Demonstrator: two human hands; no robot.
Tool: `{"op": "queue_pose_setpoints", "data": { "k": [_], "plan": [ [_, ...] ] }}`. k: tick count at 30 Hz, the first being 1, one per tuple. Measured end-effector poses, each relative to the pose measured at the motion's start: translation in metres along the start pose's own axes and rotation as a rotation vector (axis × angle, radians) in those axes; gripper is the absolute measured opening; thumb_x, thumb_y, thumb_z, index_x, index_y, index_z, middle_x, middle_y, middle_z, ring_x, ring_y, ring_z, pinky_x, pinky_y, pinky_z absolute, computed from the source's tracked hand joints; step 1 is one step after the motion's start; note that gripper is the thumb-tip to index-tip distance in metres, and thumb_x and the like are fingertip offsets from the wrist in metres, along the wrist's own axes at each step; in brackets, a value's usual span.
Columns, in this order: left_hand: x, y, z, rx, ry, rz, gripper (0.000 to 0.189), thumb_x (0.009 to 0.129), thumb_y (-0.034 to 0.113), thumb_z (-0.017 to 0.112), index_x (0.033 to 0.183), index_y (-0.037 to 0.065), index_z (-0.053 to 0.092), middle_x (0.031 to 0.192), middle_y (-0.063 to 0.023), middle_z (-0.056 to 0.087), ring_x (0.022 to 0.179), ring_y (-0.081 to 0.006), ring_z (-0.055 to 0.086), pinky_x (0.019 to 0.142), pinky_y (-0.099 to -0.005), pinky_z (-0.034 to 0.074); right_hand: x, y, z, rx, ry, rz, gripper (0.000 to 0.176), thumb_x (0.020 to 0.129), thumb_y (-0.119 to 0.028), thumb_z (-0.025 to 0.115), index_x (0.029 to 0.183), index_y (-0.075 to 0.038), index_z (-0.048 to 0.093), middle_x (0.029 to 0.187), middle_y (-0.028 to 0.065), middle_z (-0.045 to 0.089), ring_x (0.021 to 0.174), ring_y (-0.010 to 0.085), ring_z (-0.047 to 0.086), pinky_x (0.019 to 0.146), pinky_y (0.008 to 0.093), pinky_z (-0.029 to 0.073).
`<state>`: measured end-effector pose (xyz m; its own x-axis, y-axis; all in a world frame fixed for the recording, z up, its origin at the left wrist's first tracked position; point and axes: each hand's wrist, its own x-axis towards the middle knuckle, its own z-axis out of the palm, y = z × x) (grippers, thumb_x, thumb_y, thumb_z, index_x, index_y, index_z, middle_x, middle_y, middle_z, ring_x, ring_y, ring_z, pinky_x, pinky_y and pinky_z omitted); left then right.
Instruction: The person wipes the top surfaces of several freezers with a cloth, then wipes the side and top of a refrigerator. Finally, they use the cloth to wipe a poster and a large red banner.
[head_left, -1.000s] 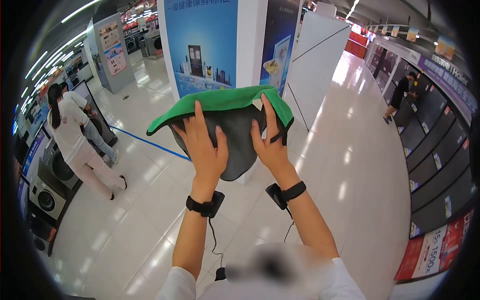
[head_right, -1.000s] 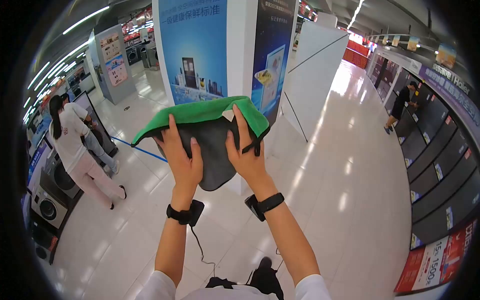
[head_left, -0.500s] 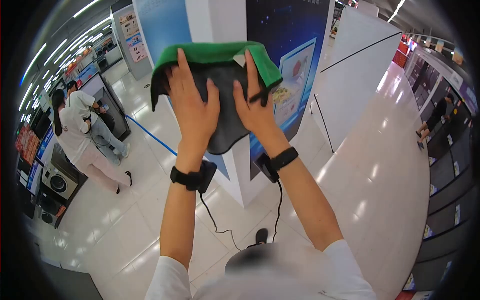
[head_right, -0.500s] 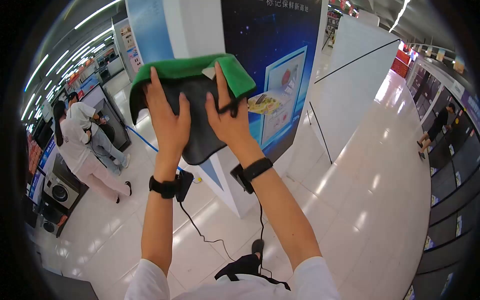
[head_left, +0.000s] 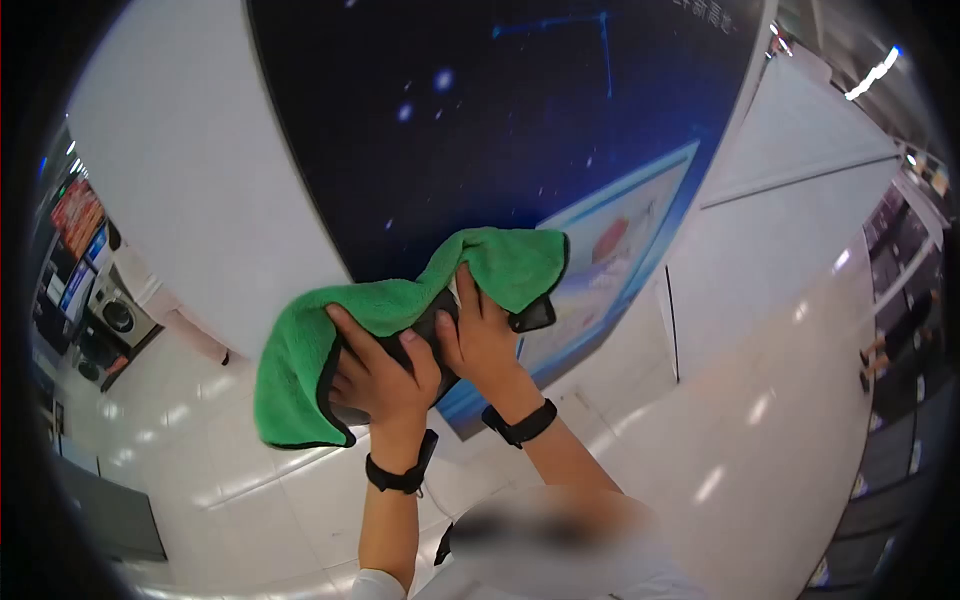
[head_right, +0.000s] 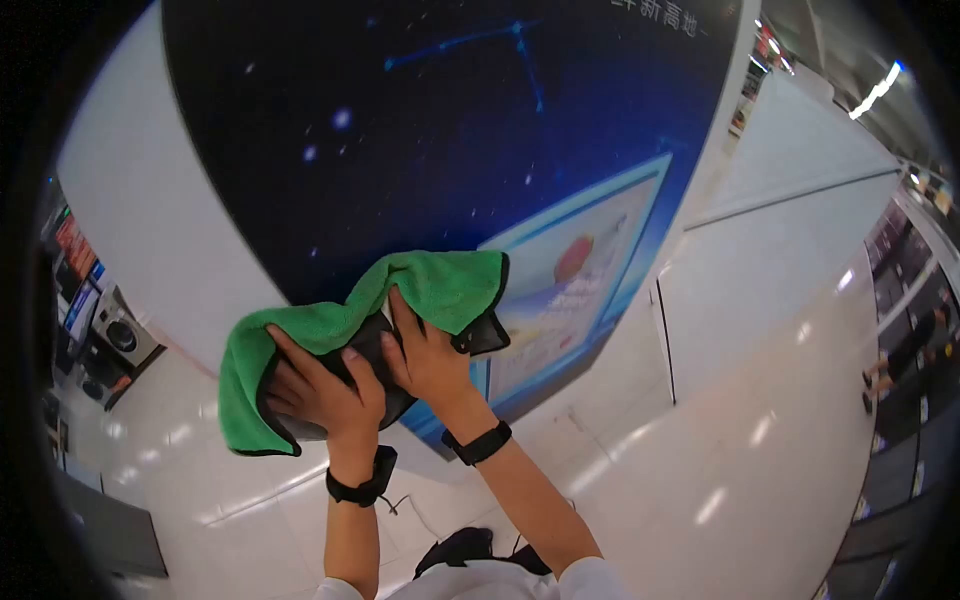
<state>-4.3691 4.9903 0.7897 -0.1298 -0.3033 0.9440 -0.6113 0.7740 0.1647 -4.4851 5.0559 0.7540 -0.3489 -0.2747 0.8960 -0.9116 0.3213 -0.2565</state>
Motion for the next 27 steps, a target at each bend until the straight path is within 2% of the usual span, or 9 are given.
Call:
{"op": "queue_pose_setpoints", "data": {
  "k": [5, 7, 11, 13, 14, 19, 20, 21, 27],
  "plan": [
    [0.081, 0.058, 0.017, 0.146, 0.164, 0.012, 0.08, 0.096, 0.048, 0.058, 0.165, 0.008, 0.048, 0.116, -0.0184, 0.065, 0.092, -0.0359, 0.058, 0.079, -0.0473, 0.043, 0.127, 0.036, -0.046, 0.17, 0.126, -0.171, 0.067, 0.103, -0.03, 0.057, 0.161, 0.003, 0.046, 0.153, 0.0334, 0.051, 0.141, 0.0514, 0.047, 0.118, 0.0583, 0.037],
    [0.083, 0.07, 0.026, 0.168, 0.044, -0.032, 0.085, 0.098, 0.043, 0.056, 0.169, 0.002, 0.035, 0.131, -0.0242, 0.056, 0.117, -0.0464, 0.051, 0.109, -0.0597, 0.032, 0.139, 0.046, -0.052, 0.198, 0.061, -0.115, 0.068, 0.102, -0.027, 0.058, 0.162, 0.003, 0.045, 0.154, 0.0314, 0.051, 0.138, 0.0487, 0.05, 0.116, 0.0558, 0.037],
    [0.04, 0.096, 0.038, -0.029, -0.103, 0.022, 0.073, 0.102, 0.028, 0.058, 0.167, 0.0, 0.038, 0.146, -0.0289, 0.055, 0.138, -0.0528, 0.047, 0.12, -0.0614, 0.031, 0.118, 0.06, -0.074, 0.225, -0.046, -0.085, 0.069, 0.101, -0.024, 0.06, 0.162, 0.003, 0.044, 0.156, 0.0306, 0.05, 0.141, 0.0489, 0.049, 0.12, 0.0565, 0.033],
    [0.073, 0.117, 0.024, -0.15, -0.09, -0.049, 0.068, 0.097, 0.015, 0.061, 0.163, 0.002, 0.047, 0.142, -0.0303, 0.058, 0.129, -0.0506, 0.057, 0.111, -0.0557, 0.045, 0.154, 0.063, -0.101, 0.289, -0.123, -0.102, 0.069, 0.1, -0.023, 0.06, 0.163, 0.002, 0.044, 0.156, 0.03, 0.05, 0.143, 0.049, 0.047, 0.122, 0.0574, 0.031],
    [0.08, 0.111, 0.018, -0.165, -0.082, -0.046, 0.066, 0.099, 0.012, 0.059, 0.163, 0.0, 0.045, 0.141, -0.0303, 0.057, 0.131, -0.0518, 0.056, 0.111, -0.0552, 0.045, 0.164, 0.053, -0.109, 0.348, -0.107, -0.079, 0.065, 0.098, -0.028, 0.064, 0.16, -0.011, 0.054, 0.153, 0.0169, 0.052, 0.144, 0.0428, 0.047, 0.119, 0.0737, 0.029],
    [0.141, 0.173, 0.003, -0.132, -0.016, -0.022, 0.067, 0.103, 0.012, 0.058, 0.164, -0.003, 0.039, 0.168, -0.0268, 0.042, 0.147, -0.0563, 0.04, 0.124, -0.0559, 0.031, 0.229, 0.09, -0.146, 0.491, 0.08, -0.261, 0.064, 0.096, -0.024, 0.066, 0.157, -0.009, 0.055, 0.153, 0.0169, 0.055, 0.145, 0.047, 0.045, 0.125, 0.0772, 0.019],
    [0.151, 0.185, 0.008, -0.14, -0.009, 0.017, 0.068, 0.101, 0.012, 0.058, 0.165, -0.001, 0.039, 0.166, -0.0285, 0.043, 0.149, -0.0554, 0.039, 0.125, -0.0554, 0.031, 0.242, 0.107, -0.157, 0.389, 0.084, -0.302, 0.068, 0.099, -0.025, 0.063, 0.163, -0.006, 0.048, 0.155, 0.023, 0.055, 0.145, 0.0434, 0.048, 0.123, 0.0571, 0.028],
    [0.164, 0.197, 0.018, -0.181, 0.005, 0.035, 0.072, 0.099, 0.013, 0.061, 0.166, 0.0, 0.038, 0.164, -0.0296, 0.044, 0.149, -0.0557, 0.039, 0.125, -0.0555, 0.031, 0.261, 0.127, -0.157, 0.364, 0.104, -0.332, 0.066, 0.1, -0.025, 0.062, 0.163, -0.008, 0.048, 0.154, 0.022, 0.056, 0.144, 0.0435, 0.049, 0.123, 0.0534, 0.03],
    [0.23, 0.244, -0.005, -0.316, 0.015, 0.341, 0.062, 0.1, 0.017, 0.066, 0.159, 0.004, 0.052, 0.157, -0.0299, 0.053, 0.149, -0.0473, 0.047, 0.125, -0.0476, 0.035, 0.34, 0.17, -0.186, 0.083, 0.267, -0.484, 0.064, 0.098, -0.017, 0.063, 0.16, -0.006, 0.049, 0.155, 0.0233, 0.056, 0.145, 0.0453, 0.049, 0.124, 0.0529, 0.033]
  ]
}}
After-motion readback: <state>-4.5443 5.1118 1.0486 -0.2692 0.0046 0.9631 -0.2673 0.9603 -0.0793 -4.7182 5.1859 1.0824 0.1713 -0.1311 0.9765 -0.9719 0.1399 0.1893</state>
